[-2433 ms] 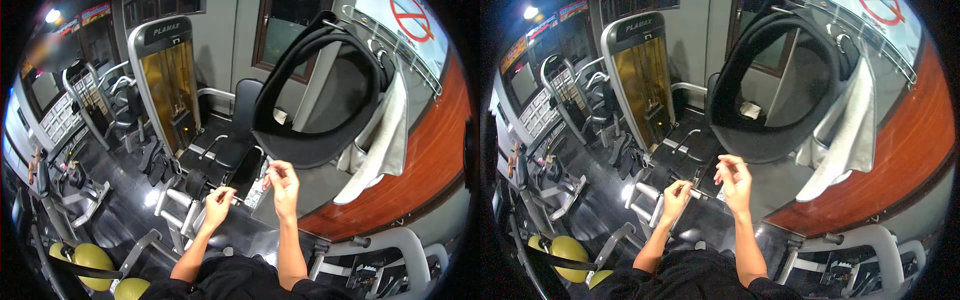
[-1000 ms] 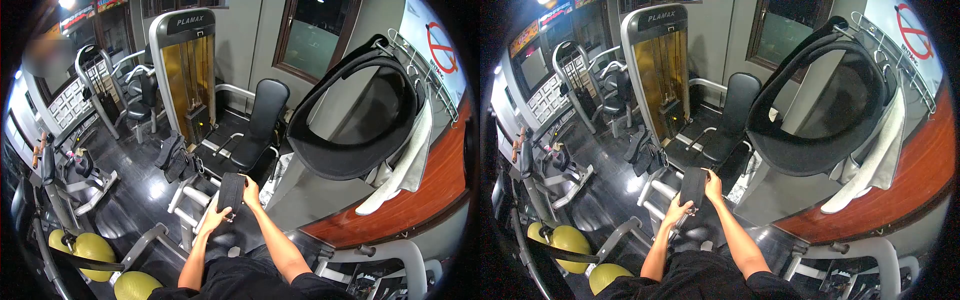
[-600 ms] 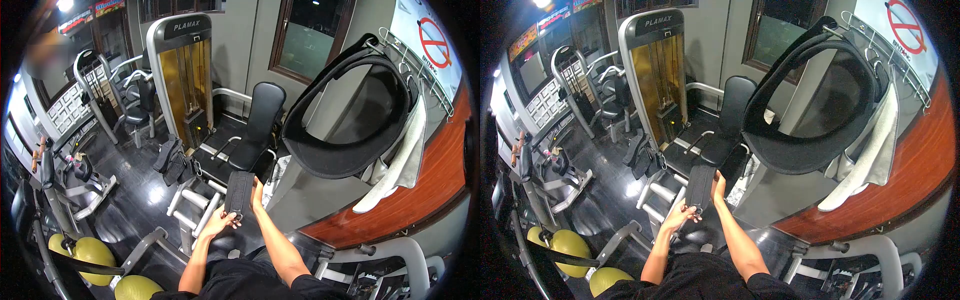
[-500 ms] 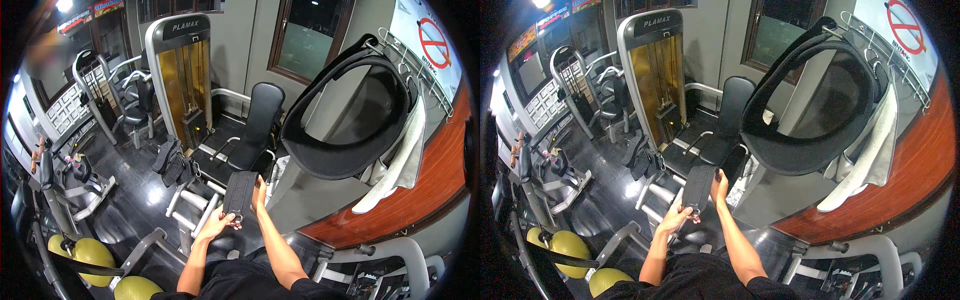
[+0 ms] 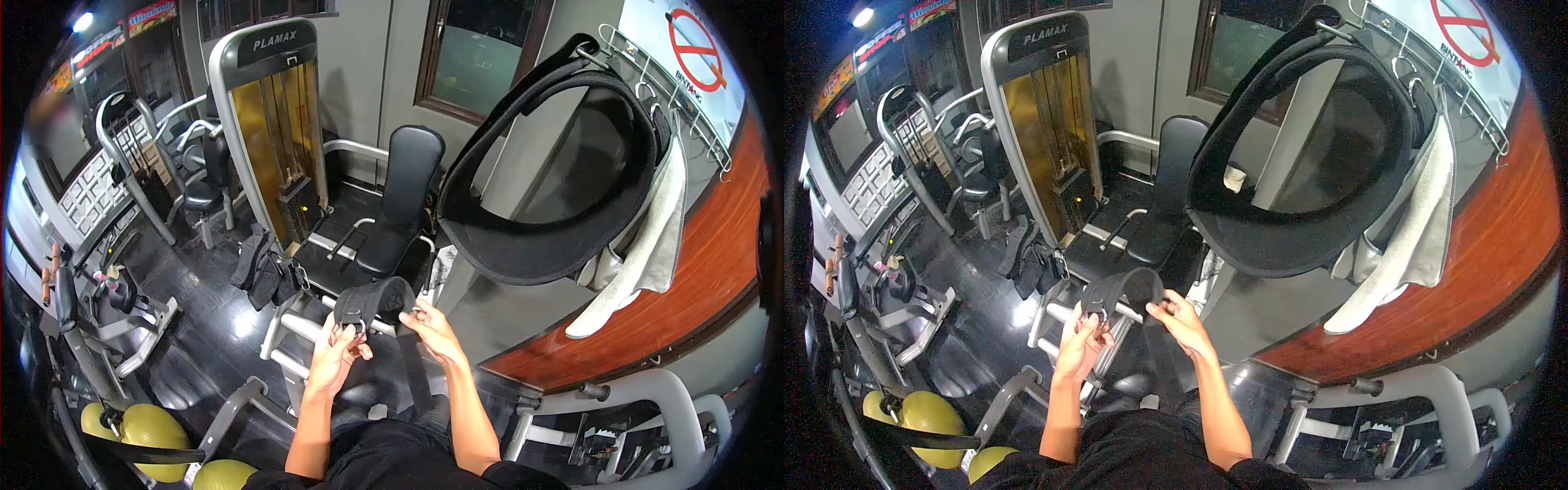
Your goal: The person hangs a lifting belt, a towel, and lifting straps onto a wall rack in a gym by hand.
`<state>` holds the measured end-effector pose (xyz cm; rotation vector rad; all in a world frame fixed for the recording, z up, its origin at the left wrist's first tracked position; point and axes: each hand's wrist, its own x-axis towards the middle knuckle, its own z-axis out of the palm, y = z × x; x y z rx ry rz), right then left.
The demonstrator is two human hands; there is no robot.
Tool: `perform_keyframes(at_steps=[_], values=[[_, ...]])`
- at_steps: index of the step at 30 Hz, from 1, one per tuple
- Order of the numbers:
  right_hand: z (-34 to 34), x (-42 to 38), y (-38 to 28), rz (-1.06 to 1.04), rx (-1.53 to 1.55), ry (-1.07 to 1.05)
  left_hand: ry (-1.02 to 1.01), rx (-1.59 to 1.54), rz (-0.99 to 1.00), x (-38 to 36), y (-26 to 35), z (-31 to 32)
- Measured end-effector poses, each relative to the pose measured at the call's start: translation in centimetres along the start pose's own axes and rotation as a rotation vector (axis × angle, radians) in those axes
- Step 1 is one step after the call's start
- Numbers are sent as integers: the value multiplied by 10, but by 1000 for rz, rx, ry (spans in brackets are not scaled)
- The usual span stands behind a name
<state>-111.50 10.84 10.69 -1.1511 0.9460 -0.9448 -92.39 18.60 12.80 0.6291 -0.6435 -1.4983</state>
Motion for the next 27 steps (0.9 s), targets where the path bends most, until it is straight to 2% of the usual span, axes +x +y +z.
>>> perform_keyframes(at_steps=[1, 3, 11, 15, 17, 22, 25, 27], values=[[-3, -4, -1, -1, 0, 2, 49, -18, 8, 2, -6, -2], [-6, -17, -8, 99, 236, -111, 93, -37, 11, 4, -13, -2], [-8, -20, 15, 46, 389, -76, 130, -78, -22, 7, -19, 13], [-11, -23, 23, -77, 382, 25, 92, -49, -37, 8, -23, 11], [-9, -23, 24, -306, 184, 198, 61, -28, -103, 7, -26, 10], [-12, -30, 28, -352, 202, 305, 28, -75, -114, 2, -36, 14], [-15, -37, 28, -512, 17, 360, 5, -114, -122, 2, -42, 10], [-12, -46, 18, -534, -27, 362, 6, -139, -142, 4, -44, 8]])
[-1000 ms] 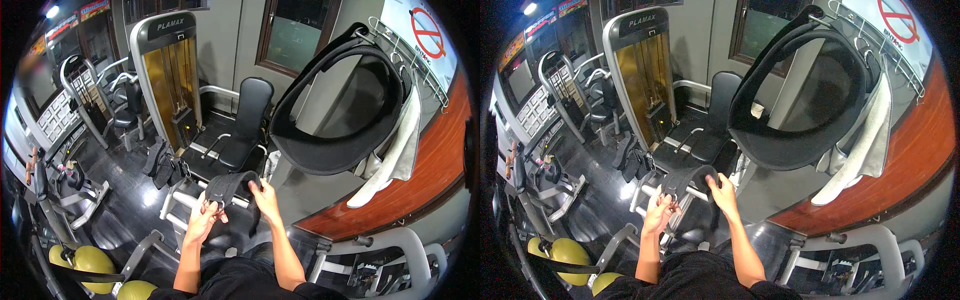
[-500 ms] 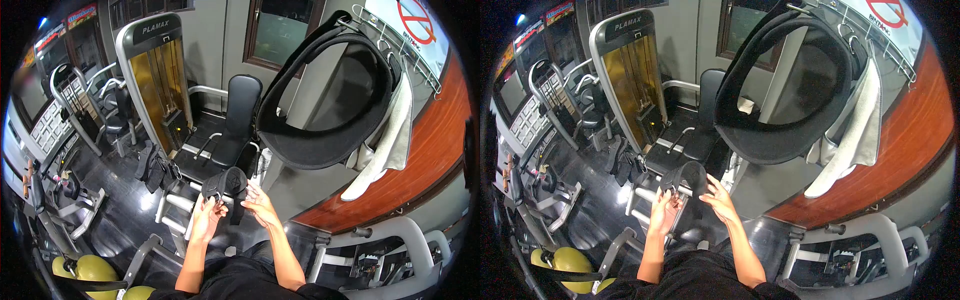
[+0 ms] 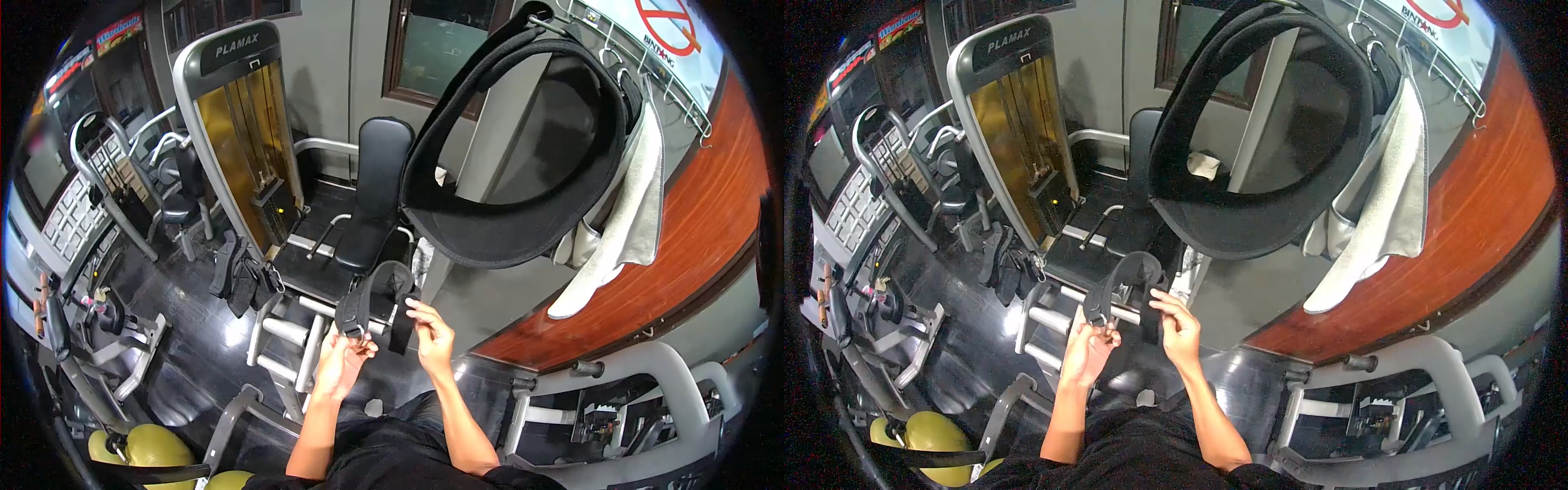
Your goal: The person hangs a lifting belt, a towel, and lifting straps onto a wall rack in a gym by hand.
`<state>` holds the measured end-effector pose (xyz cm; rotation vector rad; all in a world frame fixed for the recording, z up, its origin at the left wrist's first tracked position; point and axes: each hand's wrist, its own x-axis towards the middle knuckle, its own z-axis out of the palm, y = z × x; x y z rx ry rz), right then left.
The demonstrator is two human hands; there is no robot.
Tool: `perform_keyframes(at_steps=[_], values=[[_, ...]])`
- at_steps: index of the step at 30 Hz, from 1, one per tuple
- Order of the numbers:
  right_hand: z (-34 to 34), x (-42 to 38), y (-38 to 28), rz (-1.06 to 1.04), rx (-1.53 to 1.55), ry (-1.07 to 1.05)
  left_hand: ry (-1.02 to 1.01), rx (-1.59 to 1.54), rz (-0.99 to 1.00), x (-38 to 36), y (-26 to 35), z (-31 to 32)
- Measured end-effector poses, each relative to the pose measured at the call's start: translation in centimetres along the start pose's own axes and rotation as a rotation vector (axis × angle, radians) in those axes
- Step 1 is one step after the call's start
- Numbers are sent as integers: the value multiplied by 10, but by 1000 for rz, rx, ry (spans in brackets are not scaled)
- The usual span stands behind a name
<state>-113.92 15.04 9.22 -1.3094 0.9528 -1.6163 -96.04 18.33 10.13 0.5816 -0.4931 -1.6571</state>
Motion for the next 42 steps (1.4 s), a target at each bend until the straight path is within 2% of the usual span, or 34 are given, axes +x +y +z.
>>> perform_keyframes(at_steps=[2, 6, 8, 10, 12, 14, 18, 20, 22, 24, 25, 26, 28, 30, 31, 32, 34, 39, 41, 42], values=[[6, -1, -17, -247, -407, -41, -31, -21, 6, -1, 3, 7], [7, -9, -20, -343, -476, -74, 4, -159, -51, -4, 10, 16], [5, -11, -21, -348, -555, -102, -83, -249, -89, -3, 12, 14], [3, -11, -16, -462, -619, -130, -107, -276, -95, -6, 17, 18], [-4, -14, -8, -422, -624, -159, -126, -303, -94, -10, 25, 24], [-6, -11, -9, -590, -707, -142, -164, -185, -107, -14, 32, 30], [-1, -8, -8, -568, -639, -103, -180, 1, -150, -12, 33, 20], [-1, -8, -3, -489, -639, -83, -146, 61, -122, -11, 29, 16], [-2, -7, -2, -483, -719, -112, -116, 348, -62, -10, 27, 13], [4, -4, -2, -403, -534, -8, -99, 445, -44, -7, 25, 11], [7, -2, -4, -362, -499, 5, -59, 547, -14, -6, 23, 9], [8, -2, -10, -221, -362, -87, -19, 648, 16, -6, 22, 8], [7, -7, -3, -10, -254, -182, -10, 645, -11, -5, 23, 11], [10, -11, -9, 59, -423, -232, -2, 643, -40, -5, 24, 14], [15, -8, -20, -114, -372, -284, -12, 591, -60, -6, 24, 16], [17, -7, -26, -147, -374, -340, -22, 539, -79, -6, 25, 17], [23, -3, -29, -231, -339, -311, -37, 506, -85, -4, 23, 15], [10, 1, -9, -272, -407, -343, -67, 504, -111, -2, 24, 13], [7, 2, -8, -268, -429, -328, 31, 698, -125, -3, 23, 16], [7, 4, -10, -268, -431, -327, 29, 698, -126, -3, 22, 20]])
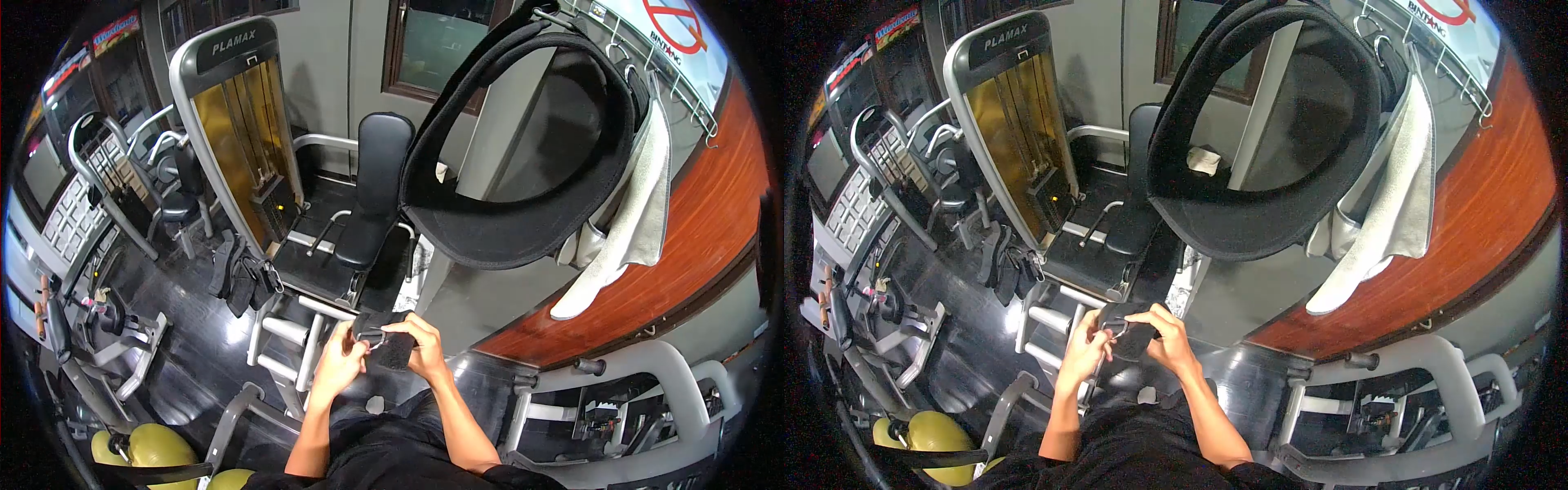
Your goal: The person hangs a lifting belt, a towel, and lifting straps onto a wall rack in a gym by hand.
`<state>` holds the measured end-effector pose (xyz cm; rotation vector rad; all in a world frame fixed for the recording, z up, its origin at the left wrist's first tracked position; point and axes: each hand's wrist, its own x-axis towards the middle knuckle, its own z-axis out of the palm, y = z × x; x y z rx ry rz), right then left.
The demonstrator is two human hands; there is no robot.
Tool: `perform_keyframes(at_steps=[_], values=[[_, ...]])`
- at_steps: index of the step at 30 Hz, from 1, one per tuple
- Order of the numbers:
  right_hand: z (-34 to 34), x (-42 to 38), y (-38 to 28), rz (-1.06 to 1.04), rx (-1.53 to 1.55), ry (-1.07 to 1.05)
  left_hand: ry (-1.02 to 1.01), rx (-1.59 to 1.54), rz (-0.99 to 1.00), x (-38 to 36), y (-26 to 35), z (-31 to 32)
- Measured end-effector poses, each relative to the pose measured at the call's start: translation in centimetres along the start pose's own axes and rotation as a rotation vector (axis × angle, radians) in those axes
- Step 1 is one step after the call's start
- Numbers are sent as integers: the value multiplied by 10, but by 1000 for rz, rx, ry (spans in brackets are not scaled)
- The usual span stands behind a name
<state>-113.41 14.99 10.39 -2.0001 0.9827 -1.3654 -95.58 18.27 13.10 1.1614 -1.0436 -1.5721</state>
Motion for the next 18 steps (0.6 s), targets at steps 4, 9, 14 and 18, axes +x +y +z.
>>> perform_keyframes(at_steps=[4, 9, 14, 18], values=[[-1, 4, -3, 23, 46, 88, 388, 596, 310, 0, 3, 13], [1, 6, -7, 139, 121, 232, 172, 584, 727, 7, 3, 10], [-4, 11, -13, 103, 166, 98, 159, 101, 497, 11, -6, 4], [-9, 13, -15, 64, 214, -86, 214, 12, 429, 18, -10, -3]])
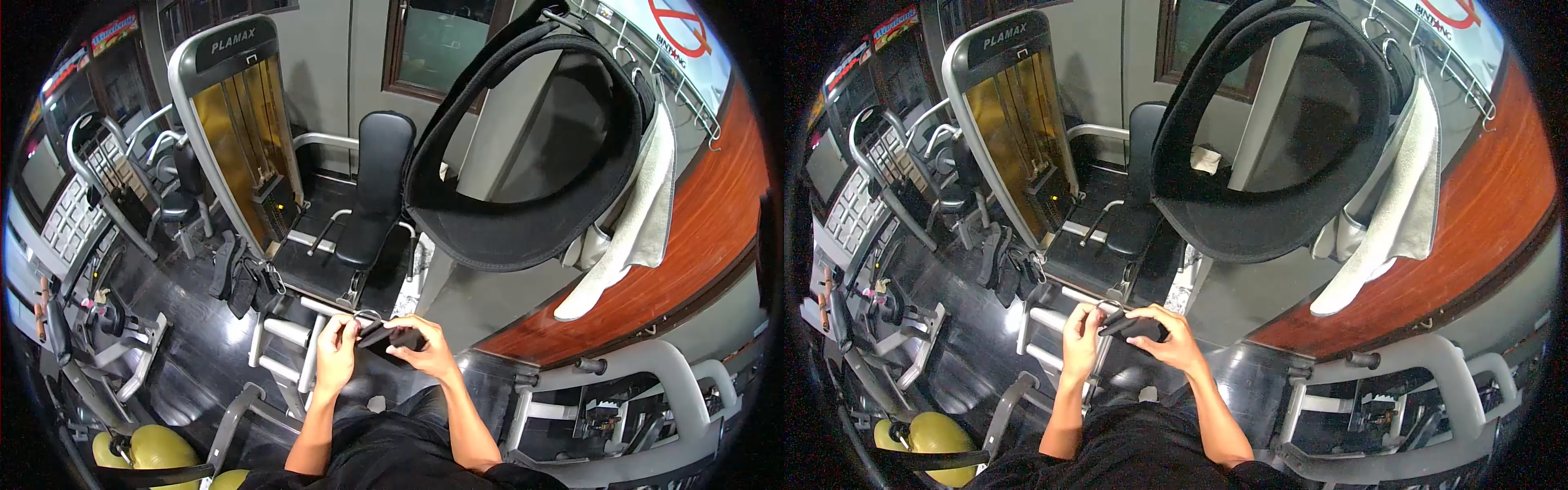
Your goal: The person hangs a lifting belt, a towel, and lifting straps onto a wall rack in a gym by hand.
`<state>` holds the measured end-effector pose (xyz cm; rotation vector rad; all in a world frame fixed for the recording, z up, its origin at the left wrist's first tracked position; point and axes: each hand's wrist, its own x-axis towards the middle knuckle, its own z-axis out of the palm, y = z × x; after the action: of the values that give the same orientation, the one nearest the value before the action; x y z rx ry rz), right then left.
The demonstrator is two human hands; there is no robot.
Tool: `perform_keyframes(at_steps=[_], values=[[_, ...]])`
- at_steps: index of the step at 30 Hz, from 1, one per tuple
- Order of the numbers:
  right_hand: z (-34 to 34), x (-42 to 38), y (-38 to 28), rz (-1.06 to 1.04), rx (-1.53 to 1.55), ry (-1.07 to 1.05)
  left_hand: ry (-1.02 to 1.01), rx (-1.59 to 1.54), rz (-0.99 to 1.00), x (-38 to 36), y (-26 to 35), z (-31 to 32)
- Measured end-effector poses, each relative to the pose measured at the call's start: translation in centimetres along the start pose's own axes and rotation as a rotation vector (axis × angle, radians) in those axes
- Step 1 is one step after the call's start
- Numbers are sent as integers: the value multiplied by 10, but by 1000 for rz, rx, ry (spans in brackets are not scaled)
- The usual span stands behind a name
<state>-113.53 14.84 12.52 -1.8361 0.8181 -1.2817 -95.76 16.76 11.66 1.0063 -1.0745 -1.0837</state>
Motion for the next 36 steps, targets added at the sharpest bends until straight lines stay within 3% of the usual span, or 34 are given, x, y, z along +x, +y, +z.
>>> perform_keyframes(at_steps=[2, 4, 6, 8, 12, 22, 29, 36], values=[[2, -2, -3, 153, 13, 14, 16, 24, 6, -2, -3, -1], [3, 1, -13, 52, -41, 67, 64, 92, 33, -4, -4, 1], [-5, 3, -26, 347, -39, -38, 100, 86, 53, -4, -7, 3], [-6, 4, -24, 328, -124, -40, 142, 289, 242, -2, -15, 1], [-8, 6, -34, 393, -100, 16, 124, 251, 130, -6, -19, 2], [-10, 9, -56, 528, -347, 94, 61, 462, 332, -9, -14, 16], [-7, 0, -40, 498, -364, 233, 65, 590, 457, -10, -23, 24], [-14, -3, -49, 643, -330, 199, 31, 673, 560, -12, -23, 28]])
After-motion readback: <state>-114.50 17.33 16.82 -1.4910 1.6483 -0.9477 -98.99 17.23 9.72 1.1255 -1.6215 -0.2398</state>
